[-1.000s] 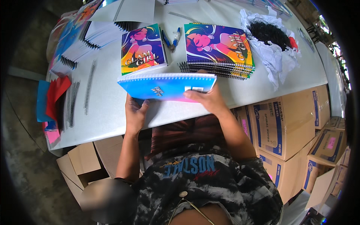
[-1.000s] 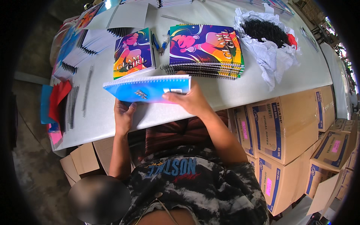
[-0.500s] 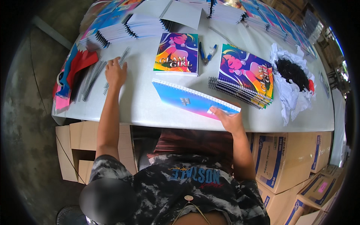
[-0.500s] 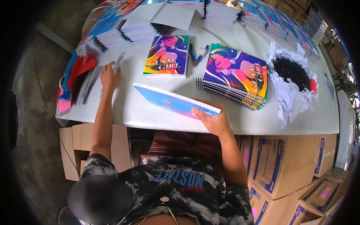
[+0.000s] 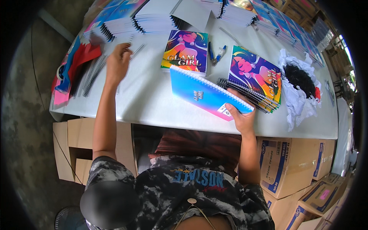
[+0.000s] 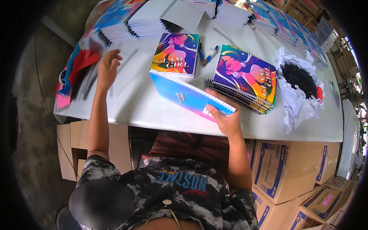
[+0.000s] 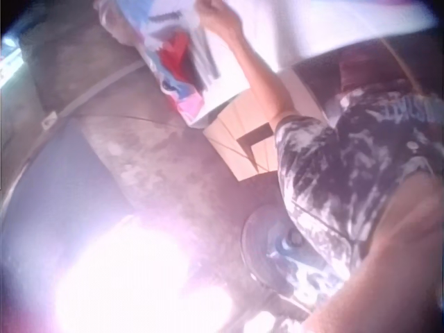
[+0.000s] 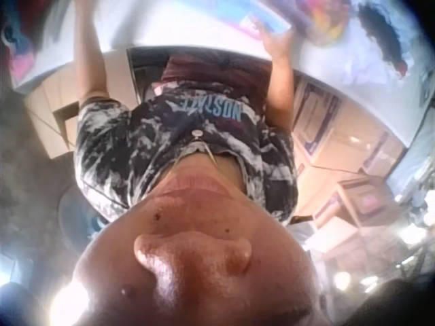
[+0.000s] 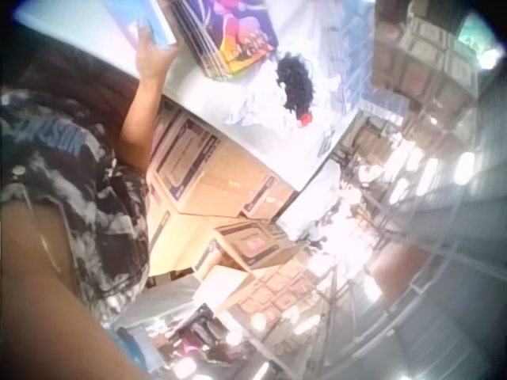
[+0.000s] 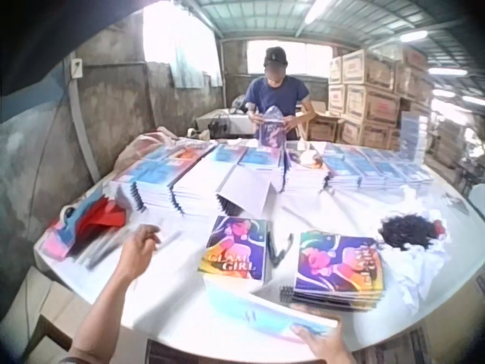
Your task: The person repeatedly picks up spiral-bound notebook covers and inserts spiral wire bindings into the pre-punched holes. They then place the assembled notebooks into a stack on the table.
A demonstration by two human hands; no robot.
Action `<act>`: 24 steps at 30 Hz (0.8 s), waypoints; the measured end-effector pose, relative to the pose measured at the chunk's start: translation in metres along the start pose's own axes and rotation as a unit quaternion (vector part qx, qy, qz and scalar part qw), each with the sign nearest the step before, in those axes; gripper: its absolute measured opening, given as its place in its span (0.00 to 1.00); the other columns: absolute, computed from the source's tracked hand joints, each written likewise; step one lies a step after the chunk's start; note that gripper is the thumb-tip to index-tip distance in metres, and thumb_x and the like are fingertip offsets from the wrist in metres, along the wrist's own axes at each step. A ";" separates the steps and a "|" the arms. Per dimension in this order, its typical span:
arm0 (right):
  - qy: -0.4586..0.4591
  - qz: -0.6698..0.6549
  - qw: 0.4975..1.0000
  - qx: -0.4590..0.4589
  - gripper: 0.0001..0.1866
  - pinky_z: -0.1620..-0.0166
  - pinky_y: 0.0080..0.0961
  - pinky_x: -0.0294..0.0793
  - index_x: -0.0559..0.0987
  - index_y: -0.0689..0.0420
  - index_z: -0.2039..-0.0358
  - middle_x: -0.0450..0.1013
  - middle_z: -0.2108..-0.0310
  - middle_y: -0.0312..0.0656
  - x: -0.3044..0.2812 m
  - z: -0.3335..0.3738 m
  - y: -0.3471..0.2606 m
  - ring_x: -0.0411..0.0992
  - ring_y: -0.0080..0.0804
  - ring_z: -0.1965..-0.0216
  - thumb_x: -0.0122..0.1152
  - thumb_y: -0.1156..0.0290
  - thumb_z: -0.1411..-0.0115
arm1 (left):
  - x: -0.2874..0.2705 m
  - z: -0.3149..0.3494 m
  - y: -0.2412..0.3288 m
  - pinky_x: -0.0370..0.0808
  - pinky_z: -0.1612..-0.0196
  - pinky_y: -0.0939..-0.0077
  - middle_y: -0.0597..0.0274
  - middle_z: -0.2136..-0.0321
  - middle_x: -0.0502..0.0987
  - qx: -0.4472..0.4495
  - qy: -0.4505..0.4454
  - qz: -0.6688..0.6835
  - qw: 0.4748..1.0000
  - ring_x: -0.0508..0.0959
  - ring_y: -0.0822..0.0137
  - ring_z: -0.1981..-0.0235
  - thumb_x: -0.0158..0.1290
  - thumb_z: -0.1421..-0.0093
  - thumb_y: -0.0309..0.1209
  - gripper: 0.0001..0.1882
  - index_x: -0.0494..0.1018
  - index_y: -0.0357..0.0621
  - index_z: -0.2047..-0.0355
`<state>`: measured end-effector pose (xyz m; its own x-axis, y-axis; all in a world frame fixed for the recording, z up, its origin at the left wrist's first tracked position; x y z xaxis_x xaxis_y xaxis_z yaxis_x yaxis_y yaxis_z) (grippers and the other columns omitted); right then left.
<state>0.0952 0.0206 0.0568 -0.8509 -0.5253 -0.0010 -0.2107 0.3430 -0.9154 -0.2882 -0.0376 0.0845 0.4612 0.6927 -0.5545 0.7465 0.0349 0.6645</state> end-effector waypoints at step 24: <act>-0.075 0.052 0.992 -0.092 0.15 0.59 0.19 0.72 0.76 0.66 0.59 0.74 0.59 0.51 0.005 0.002 -0.009 0.74 0.30 0.60 0.56 0.86 0.50 | 0.063 0.041 0.093 0.52 0.85 0.85 0.72 0.92 0.59 -0.226 -0.345 0.183 0.892 0.56 0.81 0.89 0.41 0.39 0.53 0.29 0.68 0.41 0.84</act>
<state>0.0931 0.0136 0.0641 -0.7948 -0.5842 -0.1646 -0.2204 0.5305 -0.8186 -0.1701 -0.0203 0.0904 0.9366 0.1142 -0.3313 0.2869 0.2929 0.9121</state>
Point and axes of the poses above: each hand's wrist, its own z-axis away from the middle knuckle, its own x-axis out of the palm, y = z × x, the point moved 7 cm from there along -z, towards the middle knuckle
